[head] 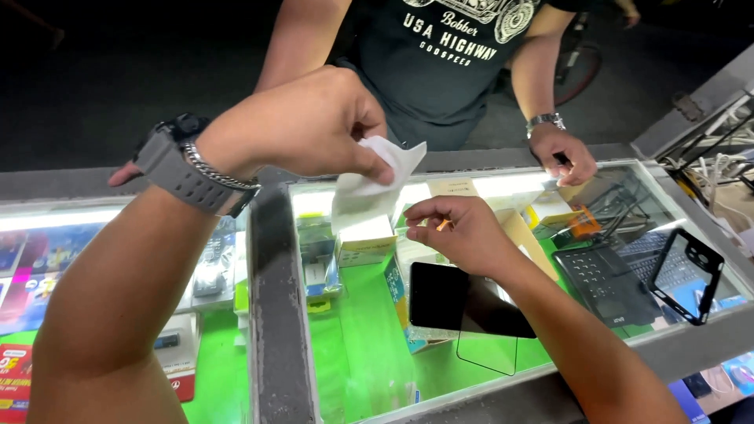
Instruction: The person cleans a black smartphone screen using a small white wipe. They repeatedly wipe the screen surface while holding the phone with the other hand. The person also handles a screen protector and a small cleaning wipe packet.
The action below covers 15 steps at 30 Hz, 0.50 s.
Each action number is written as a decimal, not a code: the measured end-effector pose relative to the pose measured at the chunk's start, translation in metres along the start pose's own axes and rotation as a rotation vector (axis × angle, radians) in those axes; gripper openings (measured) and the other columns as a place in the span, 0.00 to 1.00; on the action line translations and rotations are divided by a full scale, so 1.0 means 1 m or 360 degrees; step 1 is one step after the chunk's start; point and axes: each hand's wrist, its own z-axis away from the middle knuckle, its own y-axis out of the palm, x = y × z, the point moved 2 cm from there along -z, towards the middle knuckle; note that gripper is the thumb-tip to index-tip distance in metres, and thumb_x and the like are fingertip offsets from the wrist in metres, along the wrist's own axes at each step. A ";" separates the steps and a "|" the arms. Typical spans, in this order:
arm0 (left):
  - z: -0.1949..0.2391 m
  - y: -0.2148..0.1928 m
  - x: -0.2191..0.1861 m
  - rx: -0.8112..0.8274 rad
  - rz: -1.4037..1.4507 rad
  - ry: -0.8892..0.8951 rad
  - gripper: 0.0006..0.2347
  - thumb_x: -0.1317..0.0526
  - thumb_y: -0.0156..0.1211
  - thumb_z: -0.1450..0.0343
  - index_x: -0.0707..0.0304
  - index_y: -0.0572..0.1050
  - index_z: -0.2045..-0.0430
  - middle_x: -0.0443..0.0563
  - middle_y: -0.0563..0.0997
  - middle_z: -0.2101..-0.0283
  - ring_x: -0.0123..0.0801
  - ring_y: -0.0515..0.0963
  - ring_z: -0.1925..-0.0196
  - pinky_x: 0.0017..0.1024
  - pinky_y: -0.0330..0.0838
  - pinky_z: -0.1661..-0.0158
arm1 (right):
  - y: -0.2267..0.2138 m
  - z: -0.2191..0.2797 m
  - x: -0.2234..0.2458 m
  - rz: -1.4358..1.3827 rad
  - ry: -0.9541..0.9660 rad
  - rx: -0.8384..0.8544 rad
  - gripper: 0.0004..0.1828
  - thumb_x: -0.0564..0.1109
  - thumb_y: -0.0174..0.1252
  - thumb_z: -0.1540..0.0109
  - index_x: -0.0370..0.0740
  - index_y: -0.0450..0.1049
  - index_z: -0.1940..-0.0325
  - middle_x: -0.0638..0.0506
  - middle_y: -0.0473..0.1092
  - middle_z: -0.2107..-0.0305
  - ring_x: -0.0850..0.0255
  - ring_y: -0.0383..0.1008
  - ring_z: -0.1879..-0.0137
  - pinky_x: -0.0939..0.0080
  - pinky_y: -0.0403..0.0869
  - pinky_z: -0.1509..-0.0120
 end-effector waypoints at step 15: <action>-0.005 0.011 -0.009 0.0194 -0.0044 0.0107 0.13 0.53 0.62 0.24 0.56 0.78 0.79 0.40 0.70 0.81 0.28 0.66 0.78 0.32 0.58 0.74 | 0.003 0.005 0.013 -0.0120 -0.0048 -0.0125 0.41 0.43 0.71 0.45 0.51 0.64 0.29 0.56 0.65 0.55 0.71 0.63 0.66 0.71 0.66 0.62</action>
